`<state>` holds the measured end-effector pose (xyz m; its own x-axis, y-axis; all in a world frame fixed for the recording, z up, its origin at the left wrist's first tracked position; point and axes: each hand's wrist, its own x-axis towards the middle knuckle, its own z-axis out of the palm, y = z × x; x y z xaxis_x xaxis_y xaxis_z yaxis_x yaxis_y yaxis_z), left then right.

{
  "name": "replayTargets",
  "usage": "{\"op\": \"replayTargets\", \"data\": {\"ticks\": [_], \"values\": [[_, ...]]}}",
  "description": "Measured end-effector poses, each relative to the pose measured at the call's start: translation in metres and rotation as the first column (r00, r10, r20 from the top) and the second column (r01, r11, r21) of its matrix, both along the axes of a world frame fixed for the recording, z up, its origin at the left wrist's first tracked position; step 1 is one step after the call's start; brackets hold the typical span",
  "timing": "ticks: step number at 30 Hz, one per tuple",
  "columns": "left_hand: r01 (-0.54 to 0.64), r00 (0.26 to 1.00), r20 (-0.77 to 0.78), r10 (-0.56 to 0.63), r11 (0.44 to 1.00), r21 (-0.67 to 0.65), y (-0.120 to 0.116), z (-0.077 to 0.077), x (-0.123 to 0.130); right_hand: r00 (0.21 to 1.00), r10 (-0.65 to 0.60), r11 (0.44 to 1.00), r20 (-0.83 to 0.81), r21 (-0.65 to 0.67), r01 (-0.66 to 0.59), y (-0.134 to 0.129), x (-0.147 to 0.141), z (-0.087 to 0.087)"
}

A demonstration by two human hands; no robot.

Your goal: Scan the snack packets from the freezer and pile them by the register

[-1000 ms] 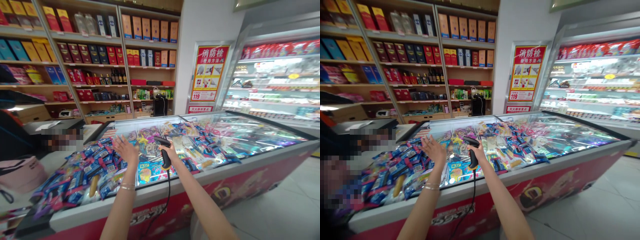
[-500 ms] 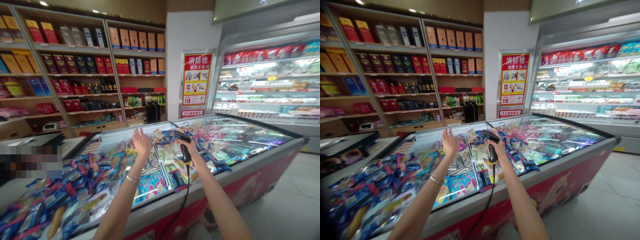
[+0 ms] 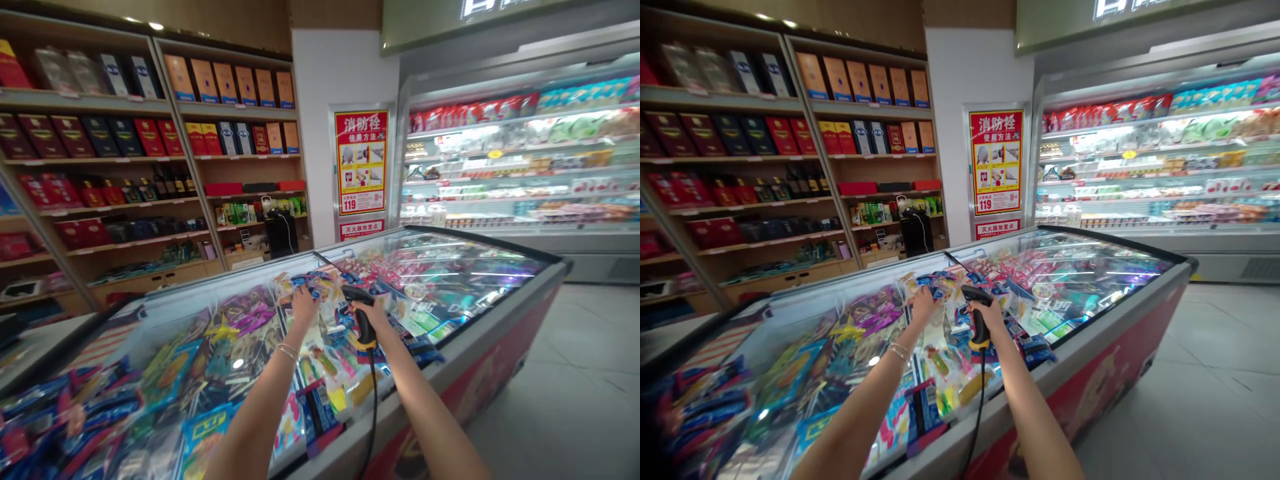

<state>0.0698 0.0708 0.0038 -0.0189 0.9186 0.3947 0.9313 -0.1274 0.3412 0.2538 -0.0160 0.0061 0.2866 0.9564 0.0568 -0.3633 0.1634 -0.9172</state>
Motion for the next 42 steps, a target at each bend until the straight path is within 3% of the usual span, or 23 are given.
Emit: {"op": "replayTargets", "data": {"ticks": [5,10,14,18,22,28,35,42], "values": [[0.019,0.997,-0.074,-0.027,0.994,-0.108,0.006,0.007,-0.003,1.000,0.011,0.997,0.024,-0.071,-0.010,0.002,-0.001,-0.001],[0.079,0.994,-0.060,-0.089,0.985,-0.154,-0.001,0.027,-0.016,0.996,0.021,0.997,0.082,-0.081,-0.014,-0.006,0.001,0.014],[0.072,0.995,-0.064,-0.077,0.994,-0.079,-0.020,0.053,-0.052,0.979,0.096,0.995,0.181,-0.002,-0.097,-0.014,-0.007,0.039],[0.092,0.995,-0.042,-0.089,0.994,0.058,-0.054,0.069,-0.107,0.925,0.184,0.968,0.331,0.104,-0.230,-0.028,-0.047,0.060],[0.089,0.996,0.015,-0.090,0.995,0.054,-0.083,0.063,-0.158,0.818,0.275,0.921,0.506,0.104,-0.374,-0.047,-0.098,0.064],[0.078,0.997,0.004,-0.079,0.992,0.095,-0.104,0.041,-0.207,0.705,0.271,0.908,0.655,0.068,-0.412,-0.068,-0.140,0.060],[0.008,1.000,-0.007,-0.008,0.996,0.089,-0.123,0.031,-0.217,0.613,0.221,0.922,0.758,0.043,-0.385,-0.081,-0.151,0.061],[0.031,0.999,0.037,-0.034,0.996,0.080,-0.138,0.041,-0.221,0.556,0.181,0.923,0.811,0.055,-0.381,-0.093,-0.158,0.072]]}}
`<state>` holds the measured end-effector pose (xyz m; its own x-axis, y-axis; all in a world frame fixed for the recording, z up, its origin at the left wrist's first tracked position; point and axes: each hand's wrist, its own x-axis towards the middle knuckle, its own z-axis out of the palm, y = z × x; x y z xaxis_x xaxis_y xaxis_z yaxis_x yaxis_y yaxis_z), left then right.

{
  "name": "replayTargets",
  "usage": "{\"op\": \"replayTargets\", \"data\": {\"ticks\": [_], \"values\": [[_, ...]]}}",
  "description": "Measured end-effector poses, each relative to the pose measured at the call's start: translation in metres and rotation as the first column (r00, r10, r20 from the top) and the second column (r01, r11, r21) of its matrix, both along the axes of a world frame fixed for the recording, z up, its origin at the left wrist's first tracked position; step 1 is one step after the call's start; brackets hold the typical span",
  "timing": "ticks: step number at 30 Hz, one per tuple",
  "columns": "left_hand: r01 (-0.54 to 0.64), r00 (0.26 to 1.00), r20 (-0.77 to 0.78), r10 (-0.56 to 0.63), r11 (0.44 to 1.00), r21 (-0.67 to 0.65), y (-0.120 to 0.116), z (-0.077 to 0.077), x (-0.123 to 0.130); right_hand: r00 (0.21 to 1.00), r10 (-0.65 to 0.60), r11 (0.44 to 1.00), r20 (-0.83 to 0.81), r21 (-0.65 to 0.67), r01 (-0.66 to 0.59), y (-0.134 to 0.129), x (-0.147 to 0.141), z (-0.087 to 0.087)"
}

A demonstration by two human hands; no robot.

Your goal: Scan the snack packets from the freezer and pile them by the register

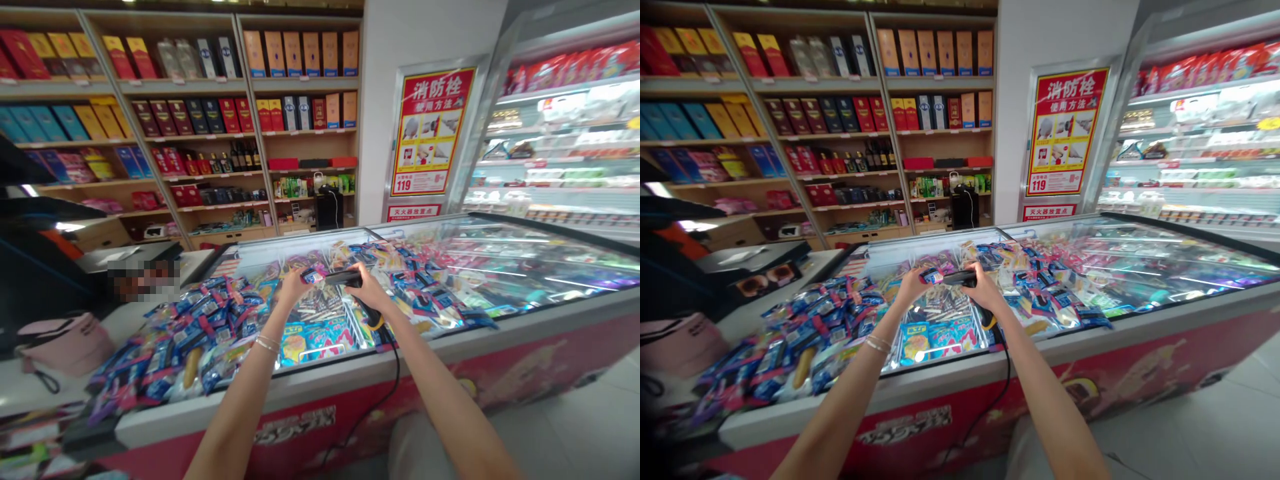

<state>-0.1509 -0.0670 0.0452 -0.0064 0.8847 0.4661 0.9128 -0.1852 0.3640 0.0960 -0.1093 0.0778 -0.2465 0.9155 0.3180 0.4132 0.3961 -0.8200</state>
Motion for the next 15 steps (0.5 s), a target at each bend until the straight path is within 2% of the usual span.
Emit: {"op": "replayTargets", "data": {"ticks": [5,11,13,15], "values": [[0.006,0.995,0.099,-0.009,1.000,0.025,-0.013,-0.001,-0.008,1.000,0.019,0.998,-0.001,0.061,-0.018,-0.009,-0.009,0.000],[-0.114,0.963,0.241,0.118,0.993,-0.032,-0.023,-0.017,-0.015,0.996,0.051,0.999,-0.079,0.008,-0.050,-0.017,-0.015,-0.012],[-0.132,0.960,0.245,0.134,0.991,-0.024,-0.026,-0.011,-0.021,0.991,0.074,0.997,-0.112,0.003,-0.074,-0.016,-0.021,-0.011],[-0.152,0.963,0.228,0.141,0.988,0.030,-0.031,0.003,-0.033,0.980,0.103,0.995,-0.172,0.012,-0.103,-0.015,-0.034,-0.008]]}}
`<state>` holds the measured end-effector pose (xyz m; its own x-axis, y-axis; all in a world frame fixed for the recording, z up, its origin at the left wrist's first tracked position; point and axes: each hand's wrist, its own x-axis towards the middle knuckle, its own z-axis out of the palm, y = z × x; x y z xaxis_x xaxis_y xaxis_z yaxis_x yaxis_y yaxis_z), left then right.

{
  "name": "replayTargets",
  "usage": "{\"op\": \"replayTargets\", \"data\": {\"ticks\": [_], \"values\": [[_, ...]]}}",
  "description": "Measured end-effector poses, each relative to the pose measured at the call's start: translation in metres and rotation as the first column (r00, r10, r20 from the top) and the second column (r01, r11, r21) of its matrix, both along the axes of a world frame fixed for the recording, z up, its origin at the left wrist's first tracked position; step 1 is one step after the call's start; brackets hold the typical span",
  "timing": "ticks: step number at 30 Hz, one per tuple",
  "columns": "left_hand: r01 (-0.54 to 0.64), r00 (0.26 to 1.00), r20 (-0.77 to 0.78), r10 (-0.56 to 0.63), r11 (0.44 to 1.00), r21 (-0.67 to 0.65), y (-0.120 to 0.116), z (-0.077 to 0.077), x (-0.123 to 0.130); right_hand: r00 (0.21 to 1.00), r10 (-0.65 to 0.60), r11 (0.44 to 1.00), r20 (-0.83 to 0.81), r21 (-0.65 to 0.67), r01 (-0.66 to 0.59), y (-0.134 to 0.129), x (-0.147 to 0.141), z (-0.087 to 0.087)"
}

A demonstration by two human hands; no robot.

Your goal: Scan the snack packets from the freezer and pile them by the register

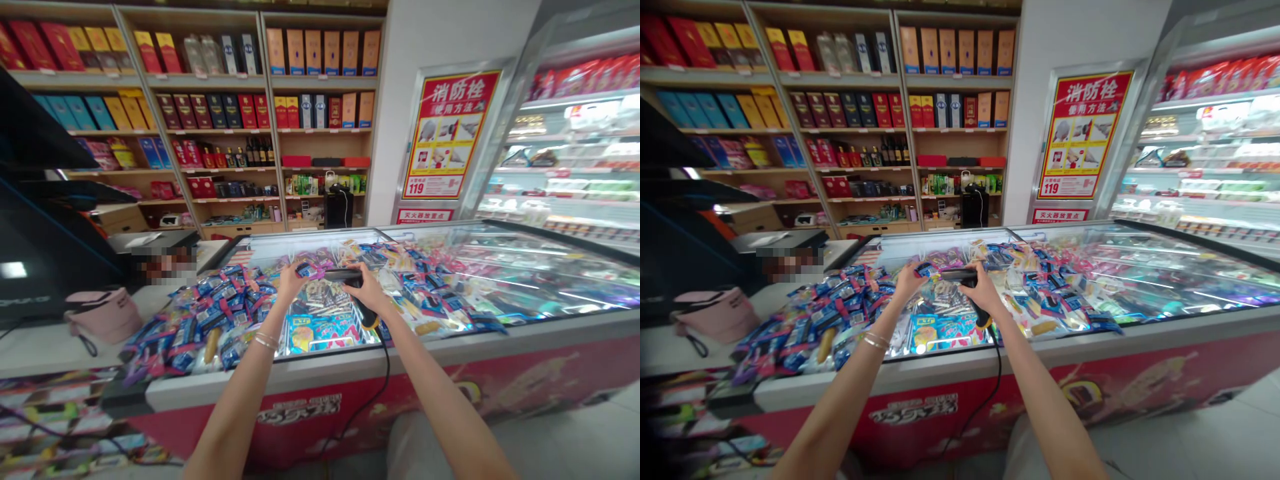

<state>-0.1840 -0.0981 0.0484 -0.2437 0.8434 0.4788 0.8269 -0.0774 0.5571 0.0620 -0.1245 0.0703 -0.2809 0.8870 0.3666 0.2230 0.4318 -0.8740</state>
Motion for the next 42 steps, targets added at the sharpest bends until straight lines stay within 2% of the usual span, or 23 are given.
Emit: {"op": "replayTargets", "data": {"ticks": [4,7,9,11,13,15,18,21,24,29,34,37,42], "values": [[-0.107,0.991,-0.070,0.115,0.989,0.107,-0.021,0.034,-0.041,0.967,0.097,0.991,-0.234,-0.071,-0.116,0.003,-0.046,0.004],[-0.190,0.970,-0.124,0.207,0.972,0.136,-0.045,0.043,-0.076,0.908,0.154,0.960,-0.389,-0.160,-0.232,0.004,-0.090,-0.001],[-0.257,0.942,-0.185,0.280,0.956,0.138,-0.062,0.037,-0.092,0.875,0.165,0.933,-0.456,-0.215,-0.288,0.004,-0.118,-0.009],[-0.347,0.890,-0.251,0.381,0.922,0.172,-0.077,0.025,-0.102,0.848,0.162,0.904,-0.505,-0.269,-0.333,0.004,-0.142,-0.018],[-0.411,0.832,-0.301,0.467,0.882,0.230,-0.087,0.010,-0.105,0.825,0.158,0.868,-0.543,-0.321,-0.378,0.004,-0.161,-0.029],[-0.413,0.810,-0.340,0.479,0.876,0.250,-0.093,-0.003,-0.105,0.802,0.151,0.830,-0.577,-0.367,-0.420,0.005,-0.174,-0.040],[-0.369,0.830,-0.357,0.430,0.901,0.227,-0.095,-0.014,-0.103,0.778,0.099,0.792,-0.620,-0.425,-0.439,0.008,-0.185,-0.057],[-0.352,0.840,-0.364,0.403,0.914,0.201,-0.094,-0.020,-0.104,0.763,0.056,0.782,-0.644,-0.447,-0.435,0.013,-0.189,-0.069],[-0.358,0.839,-0.373,0.397,0.918,0.172,-0.092,-0.024,-0.106,0.749,0.066,0.783,-0.660,-0.430,-0.449,0.015,-0.190,-0.075],[-0.448,0.806,-0.384,0.450,0.888,0.102,-0.081,-0.022,-0.108,0.751,0.057,0.793,-0.658,-0.427,-0.435,0.014,-0.191,-0.075],[-0.450,0.827,-0.350,0.440,0.891,0.056,-0.068,-0.019,-0.108,0.752,0.072,0.801,-0.655,-0.412,-0.435,0.013,-0.190,-0.073],[-0.447,0.830,-0.332,0.447,0.891,0.081,-0.067,-0.021,-0.107,0.752,0.078,0.806,-0.655,-0.402,-0.434,0.011,-0.191,-0.072],[-0.379,0.837,-0.341,0.429,0.903,0.204,-0.072,-0.024,-0.109,0.743,0.057,0.801,-0.667,-0.413,-0.433,0.010,-0.191,-0.071]]}}
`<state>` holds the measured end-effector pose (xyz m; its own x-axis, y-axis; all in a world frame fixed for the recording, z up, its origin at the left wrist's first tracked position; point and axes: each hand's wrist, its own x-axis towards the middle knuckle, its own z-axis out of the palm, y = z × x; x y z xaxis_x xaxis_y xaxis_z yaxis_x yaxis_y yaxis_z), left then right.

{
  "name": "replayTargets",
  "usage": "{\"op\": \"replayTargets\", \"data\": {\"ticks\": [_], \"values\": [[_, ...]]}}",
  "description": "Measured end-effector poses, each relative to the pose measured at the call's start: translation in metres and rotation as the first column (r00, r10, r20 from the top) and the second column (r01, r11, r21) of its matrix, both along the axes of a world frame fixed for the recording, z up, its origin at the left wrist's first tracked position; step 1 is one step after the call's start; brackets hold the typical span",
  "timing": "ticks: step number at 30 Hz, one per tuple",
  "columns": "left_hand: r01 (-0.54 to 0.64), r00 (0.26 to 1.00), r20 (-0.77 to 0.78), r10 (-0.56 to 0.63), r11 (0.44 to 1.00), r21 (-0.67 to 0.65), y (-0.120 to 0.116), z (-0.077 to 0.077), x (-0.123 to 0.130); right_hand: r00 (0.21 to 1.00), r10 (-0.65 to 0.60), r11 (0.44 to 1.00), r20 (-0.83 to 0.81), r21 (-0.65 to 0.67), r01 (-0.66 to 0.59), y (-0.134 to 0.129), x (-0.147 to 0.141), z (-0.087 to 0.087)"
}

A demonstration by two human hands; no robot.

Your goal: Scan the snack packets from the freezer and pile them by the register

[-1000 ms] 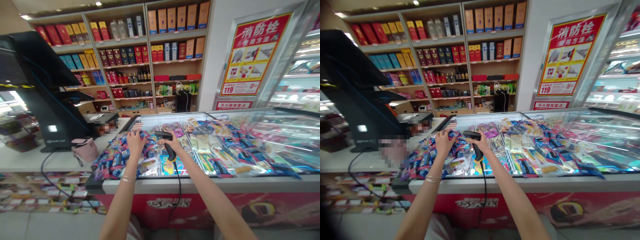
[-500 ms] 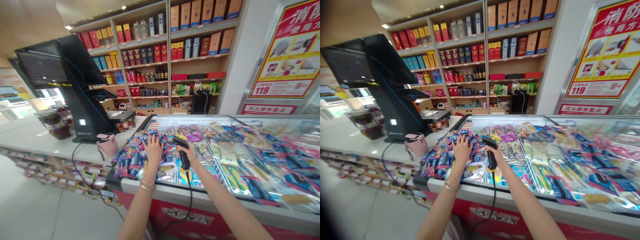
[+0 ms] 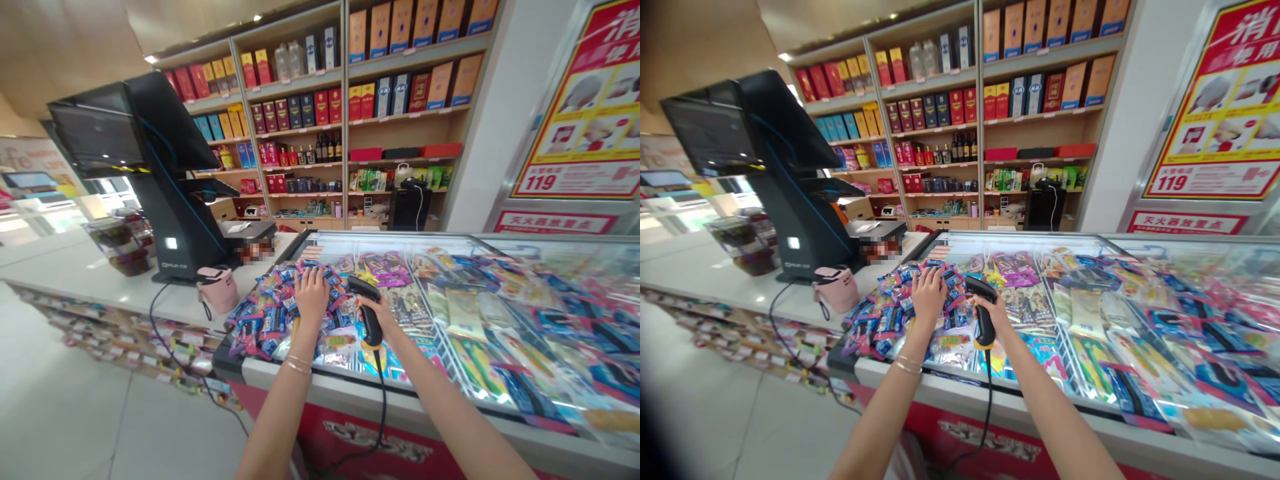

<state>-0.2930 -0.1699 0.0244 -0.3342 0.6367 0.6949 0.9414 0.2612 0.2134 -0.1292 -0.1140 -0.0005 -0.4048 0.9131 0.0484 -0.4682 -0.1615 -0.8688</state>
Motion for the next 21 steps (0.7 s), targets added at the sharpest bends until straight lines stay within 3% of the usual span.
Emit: {"op": "replayTargets", "data": {"ticks": [10,21], "values": [[-0.079,0.997,0.023,0.080,0.997,-0.022,-0.0039,-0.0026,-0.0021,1.000,-0.008,0.999,-0.007,-0.031,0.008,0.0049,0.0027,-0.0017],[-0.061,0.996,0.060,0.063,0.997,-0.037,-0.0049,-0.0014,-0.0017,1.000,-0.006,1.000,-0.016,-0.024,0.006,0.0063,0.0008,-0.0059]]}}
